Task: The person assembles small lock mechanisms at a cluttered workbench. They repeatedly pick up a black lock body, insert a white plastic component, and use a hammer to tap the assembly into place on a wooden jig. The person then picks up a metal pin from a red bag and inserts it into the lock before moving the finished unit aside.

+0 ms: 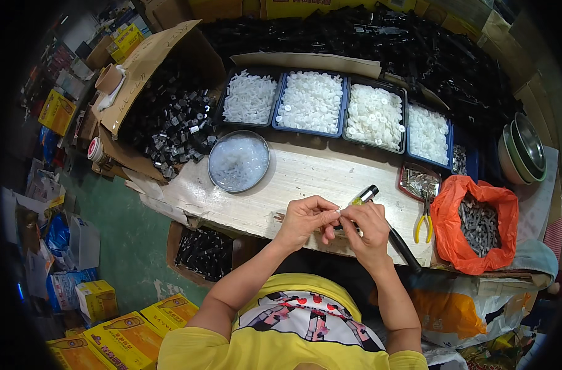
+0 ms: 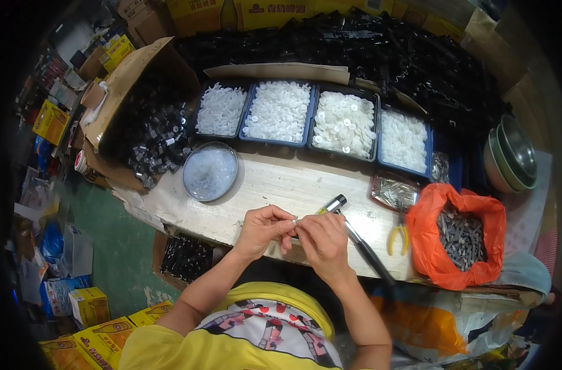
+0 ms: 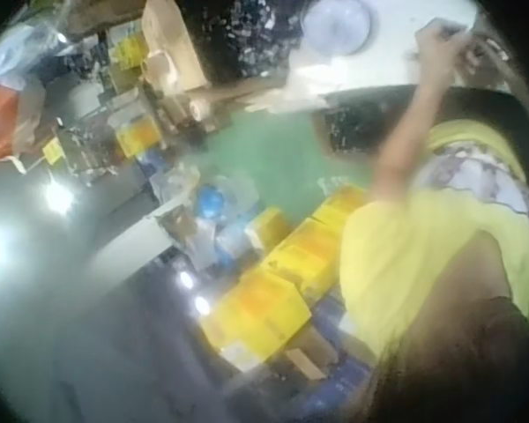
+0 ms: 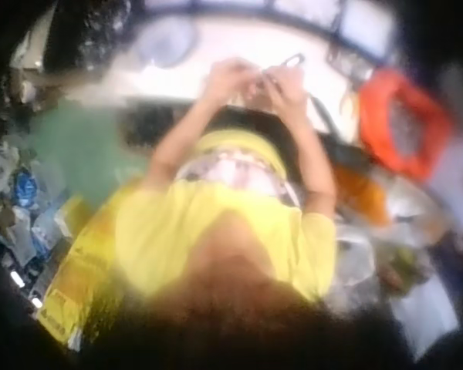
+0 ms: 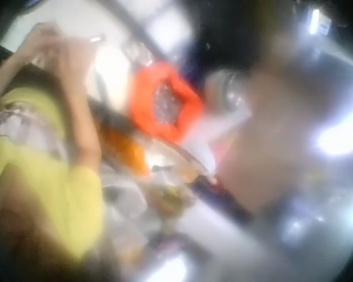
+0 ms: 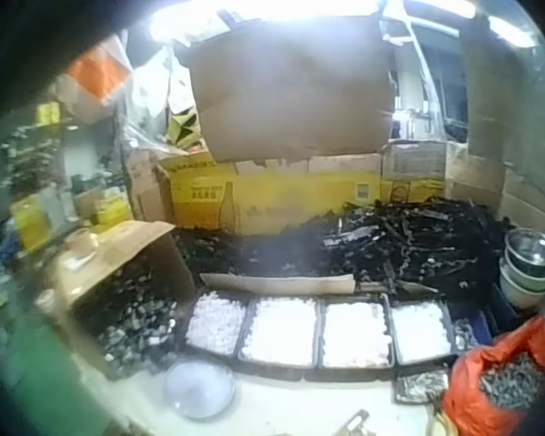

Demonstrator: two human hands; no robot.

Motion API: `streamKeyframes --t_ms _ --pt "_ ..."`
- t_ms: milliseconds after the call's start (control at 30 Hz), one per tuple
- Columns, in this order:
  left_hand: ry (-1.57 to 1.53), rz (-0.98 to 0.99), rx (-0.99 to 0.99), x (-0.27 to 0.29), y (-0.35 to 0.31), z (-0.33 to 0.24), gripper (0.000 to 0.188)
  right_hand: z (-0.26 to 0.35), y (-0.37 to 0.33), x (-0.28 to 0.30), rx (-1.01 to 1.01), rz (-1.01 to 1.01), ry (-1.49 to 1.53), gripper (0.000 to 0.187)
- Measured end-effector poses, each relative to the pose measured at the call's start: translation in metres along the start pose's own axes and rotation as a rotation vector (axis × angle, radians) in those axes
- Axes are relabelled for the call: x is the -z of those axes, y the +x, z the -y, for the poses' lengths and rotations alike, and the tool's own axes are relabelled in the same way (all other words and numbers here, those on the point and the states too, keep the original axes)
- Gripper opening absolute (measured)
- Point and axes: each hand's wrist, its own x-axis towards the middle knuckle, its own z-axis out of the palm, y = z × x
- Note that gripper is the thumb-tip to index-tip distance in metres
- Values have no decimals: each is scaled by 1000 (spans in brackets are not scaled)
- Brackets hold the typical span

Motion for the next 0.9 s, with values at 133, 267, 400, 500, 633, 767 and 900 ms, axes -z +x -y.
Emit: streamKeyframes --t_ms 133,267,400,500,633,767,900 --pt "424 -31 -193 10 -4 -3 17 -6 -7 -2 28 28 -55 18" --pt "1076 -16 -566 32 -8 0 28 -10 -18 -5 45 159 -127 18" --pt "1215 0 -438 32 -11 9 32 -13 -22 -16 64 256 -249 15" --pt "1274 -4 -449 28 -8 12 32 -13 -21 -16 22 325 -237 15" --pt "1295 21 -437 26 -6 10 31 -11 -21 -13 -12 286 -212 17" --pt "1330 48 -357 21 -2 4 30 -13 -23 -13 -28 319 -201 17" --pt "1363 116 -262 20 5 -5 27 -19 -20 -3 -38 270 -125 16"
